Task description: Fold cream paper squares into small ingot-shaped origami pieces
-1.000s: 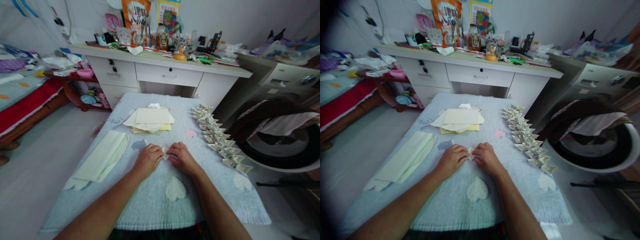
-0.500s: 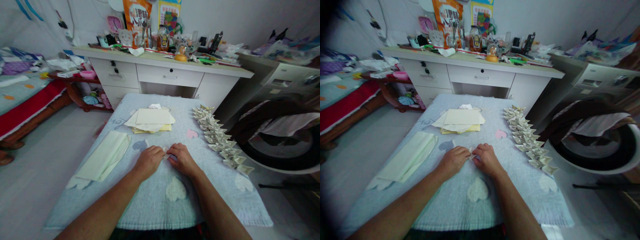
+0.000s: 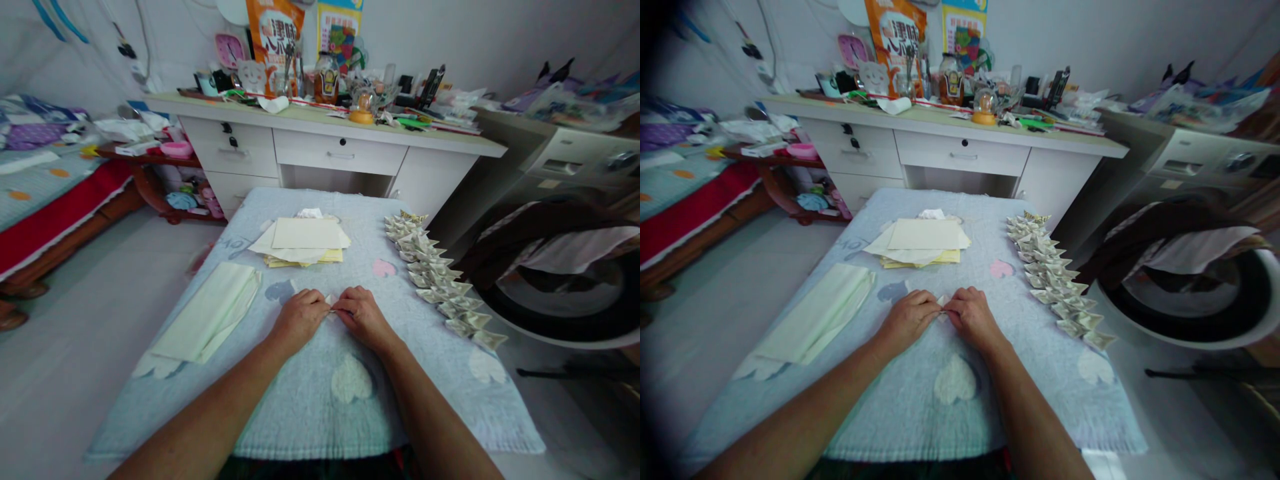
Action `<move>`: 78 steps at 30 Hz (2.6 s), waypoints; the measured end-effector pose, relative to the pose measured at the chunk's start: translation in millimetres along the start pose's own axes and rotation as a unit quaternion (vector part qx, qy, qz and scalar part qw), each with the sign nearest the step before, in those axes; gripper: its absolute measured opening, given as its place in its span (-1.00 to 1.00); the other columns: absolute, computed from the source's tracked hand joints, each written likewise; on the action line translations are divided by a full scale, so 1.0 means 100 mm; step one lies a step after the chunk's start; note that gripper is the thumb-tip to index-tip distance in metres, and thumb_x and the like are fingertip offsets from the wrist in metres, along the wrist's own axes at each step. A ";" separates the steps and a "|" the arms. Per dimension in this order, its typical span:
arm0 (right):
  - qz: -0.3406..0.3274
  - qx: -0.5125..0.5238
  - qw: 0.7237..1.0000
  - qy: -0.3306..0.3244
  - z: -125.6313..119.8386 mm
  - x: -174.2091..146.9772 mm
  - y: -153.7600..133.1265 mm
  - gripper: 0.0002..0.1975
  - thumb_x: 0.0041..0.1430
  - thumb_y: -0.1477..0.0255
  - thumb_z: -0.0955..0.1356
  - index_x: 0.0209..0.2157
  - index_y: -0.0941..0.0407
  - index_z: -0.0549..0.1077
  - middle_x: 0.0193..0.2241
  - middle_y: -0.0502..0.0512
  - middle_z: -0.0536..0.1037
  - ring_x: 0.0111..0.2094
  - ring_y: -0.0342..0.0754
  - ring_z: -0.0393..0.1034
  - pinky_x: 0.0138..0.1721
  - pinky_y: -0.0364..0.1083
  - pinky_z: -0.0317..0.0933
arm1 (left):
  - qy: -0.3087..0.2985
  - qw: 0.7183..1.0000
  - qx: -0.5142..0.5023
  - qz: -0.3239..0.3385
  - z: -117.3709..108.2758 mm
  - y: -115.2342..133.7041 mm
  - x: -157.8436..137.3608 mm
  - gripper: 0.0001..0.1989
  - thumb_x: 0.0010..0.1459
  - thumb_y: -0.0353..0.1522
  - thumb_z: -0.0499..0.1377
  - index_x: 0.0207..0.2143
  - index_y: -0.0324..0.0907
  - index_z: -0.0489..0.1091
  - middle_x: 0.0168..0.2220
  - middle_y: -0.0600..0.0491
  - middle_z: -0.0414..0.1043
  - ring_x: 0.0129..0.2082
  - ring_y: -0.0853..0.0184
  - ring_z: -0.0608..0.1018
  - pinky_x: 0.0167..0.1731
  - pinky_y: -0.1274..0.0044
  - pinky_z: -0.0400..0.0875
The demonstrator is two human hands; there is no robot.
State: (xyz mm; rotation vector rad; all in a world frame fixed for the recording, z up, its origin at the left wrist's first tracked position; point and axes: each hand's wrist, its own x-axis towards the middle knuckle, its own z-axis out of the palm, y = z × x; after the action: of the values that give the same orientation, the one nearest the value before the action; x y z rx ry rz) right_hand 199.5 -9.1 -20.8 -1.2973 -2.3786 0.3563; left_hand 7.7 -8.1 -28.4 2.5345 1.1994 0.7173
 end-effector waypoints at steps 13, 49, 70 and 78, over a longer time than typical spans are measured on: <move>0.080 0.030 0.996 0.000 -0.03 0.02 -0.07 -0.99 0.15 0.49 0.37 -0.35 0.12 0.47 -0.32 0.07 0.43 -0.23 -0.04 0.22 -0.19 -0.09 0.01 | 0.016 0.997 -0.017 -0.068 -0.04 0.01 0.02 -0.95 0.15 -0.40 0.18 -0.39 -0.17 0.43 -0.33 0.04 0.32 -0.24 0.28 0.38 -0.19 0.42 0.32; 0.162 0.000 0.987 -0.021 -0.06 0.05 -0.08 -0.90 0.20 0.40 0.35 -0.38 0.10 0.48 -0.32 0.08 0.44 -0.21 0.00 0.19 -0.21 -0.04 -0.07 | 0.036 0.992 -0.031 -0.116 -0.03 -0.09 0.05 -0.90 0.08 -0.35 0.23 -0.46 -0.17 0.43 -0.38 0.07 0.32 -0.28 0.29 0.39 -0.19 0.42 0.26; 0.194 -0.052 0.979 -0.037 -0.04 0.09 -0.11 -0.84 0.23 0.41 0.29 -0.40 0.12 0.46 -0.30 0.13 0.44 -0.24 0.01 0.17 -0.25 -0.04 -0.08 | -0.001 0.993 0.011 -0.118 -0.06 -0.05 0.09 -0.86 0.14 -0.42 0.12 -0.47 -0.18 0.42 -0.38 0.02 0.33 -0.27 0.25 0.38 -0.19 0.40 0.25; 0.210 -0.097 0.971 -0.055 -0.04 0.12 -0.18 -0.77 0.28 0.37 0.21 -0.35 0.12 0.46 -0.25 0.13 0.43 -0.21 0.01 0.18 -0.24 -0.04 -0.08 | -0.020 0.979 0.089 -0.183 -0.09 0.09 0.08 -0.84 0.18 -0.34 0.09 -0.40 -0.15 0.44 -0.25 -0.01 0.36 -0.16 0.19 0.33 -0.21 0.36 0.14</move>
State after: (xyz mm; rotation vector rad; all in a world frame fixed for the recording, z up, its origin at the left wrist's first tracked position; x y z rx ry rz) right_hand 182.9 -8.6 -7.0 -1.9248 -2.2555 0.3284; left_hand 13.2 -7.0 -14.5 2.3429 1.7219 0.4865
